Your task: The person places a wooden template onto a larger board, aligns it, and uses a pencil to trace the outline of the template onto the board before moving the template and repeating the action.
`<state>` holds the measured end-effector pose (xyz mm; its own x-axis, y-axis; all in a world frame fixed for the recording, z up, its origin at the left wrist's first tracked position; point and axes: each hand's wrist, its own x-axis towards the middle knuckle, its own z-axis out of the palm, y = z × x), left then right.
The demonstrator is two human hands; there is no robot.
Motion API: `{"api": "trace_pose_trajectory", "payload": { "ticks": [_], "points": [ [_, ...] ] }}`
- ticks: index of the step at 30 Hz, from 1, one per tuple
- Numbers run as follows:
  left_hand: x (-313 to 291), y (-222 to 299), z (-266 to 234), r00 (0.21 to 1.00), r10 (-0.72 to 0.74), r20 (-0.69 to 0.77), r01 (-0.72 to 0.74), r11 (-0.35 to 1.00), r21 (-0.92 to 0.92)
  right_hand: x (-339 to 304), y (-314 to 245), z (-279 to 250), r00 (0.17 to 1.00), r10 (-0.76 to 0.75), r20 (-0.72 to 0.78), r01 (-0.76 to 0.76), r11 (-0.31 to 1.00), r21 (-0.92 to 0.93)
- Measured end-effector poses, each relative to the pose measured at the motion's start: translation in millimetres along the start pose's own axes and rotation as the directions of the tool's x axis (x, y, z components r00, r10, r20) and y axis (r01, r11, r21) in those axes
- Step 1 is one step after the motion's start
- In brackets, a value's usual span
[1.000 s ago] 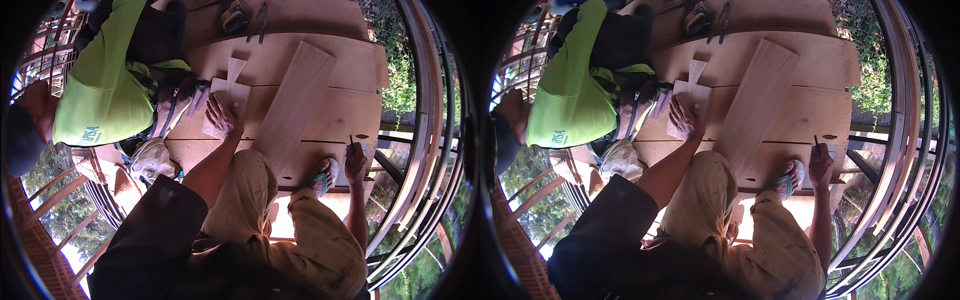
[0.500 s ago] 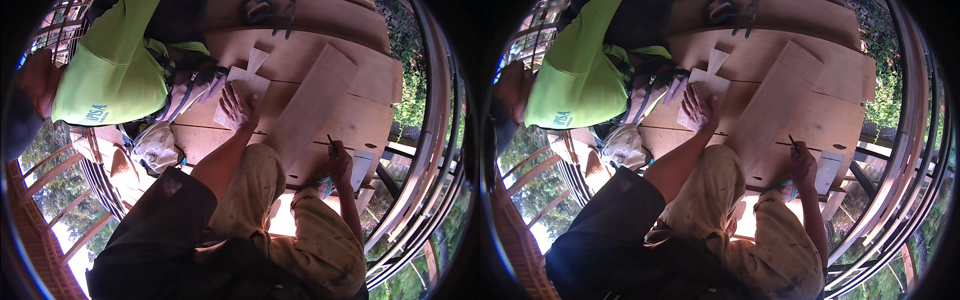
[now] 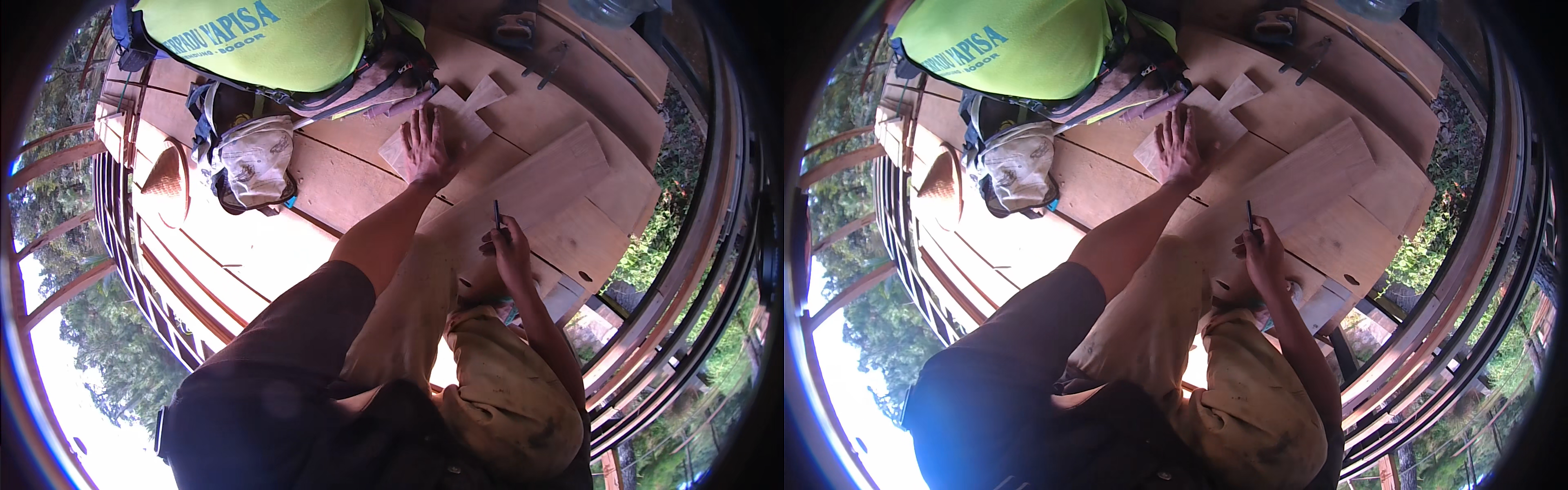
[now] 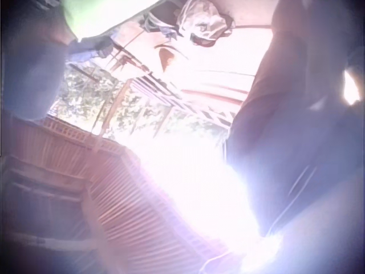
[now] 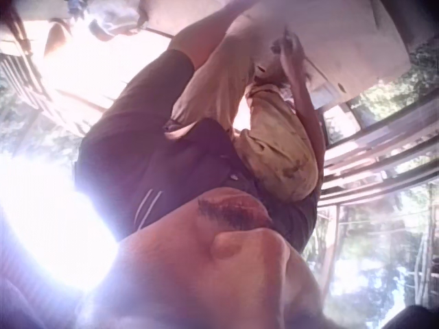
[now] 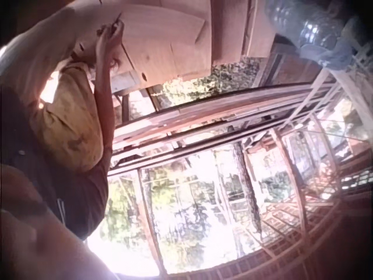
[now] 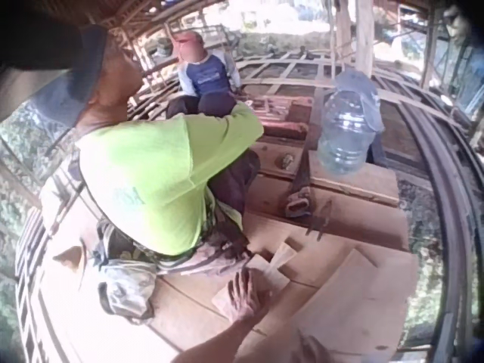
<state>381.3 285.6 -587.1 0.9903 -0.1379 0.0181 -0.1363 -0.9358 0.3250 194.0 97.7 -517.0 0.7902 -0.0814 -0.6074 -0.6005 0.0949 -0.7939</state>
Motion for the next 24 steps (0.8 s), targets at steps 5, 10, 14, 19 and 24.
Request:
{"api": "trace_pose_trajectory", "payload": {
  "ticks": [5,10,14,19,24],
  "points": [
    [-6,-5,-10,0.994,0.109,-0.011,-0.109,0.991,-0.073,33,-13,11,0.995,0.097,-0.029,-0.094,0.991,0.092],
    [-32,-43,-25,0.978,0.209,0.028,-0.207,0.976,-0.068,58,-23,30,0.998,0.016,0.067,-0.021,0.996,0.088],
    [-56,-74,-45,0.958,0.24,0.154,-0.236,0.971,-0.046,75,-5,52,0.981,-0.037,0.192,0.037,0.999,0.005],
    [-111,-115,-57,0.943,0.183,0.276,-0.197,0.98,0.023,57,-22,69,0.985,-0.047,0.165,0.085,0.969,-0.231],
    [-132,-145,-60,0.943,0.201,0.263,-0.212,0.977,0.013,60,-10,70,0.98,-0.104,0.168,0.137,0.97,-0.198]
  ]
}}
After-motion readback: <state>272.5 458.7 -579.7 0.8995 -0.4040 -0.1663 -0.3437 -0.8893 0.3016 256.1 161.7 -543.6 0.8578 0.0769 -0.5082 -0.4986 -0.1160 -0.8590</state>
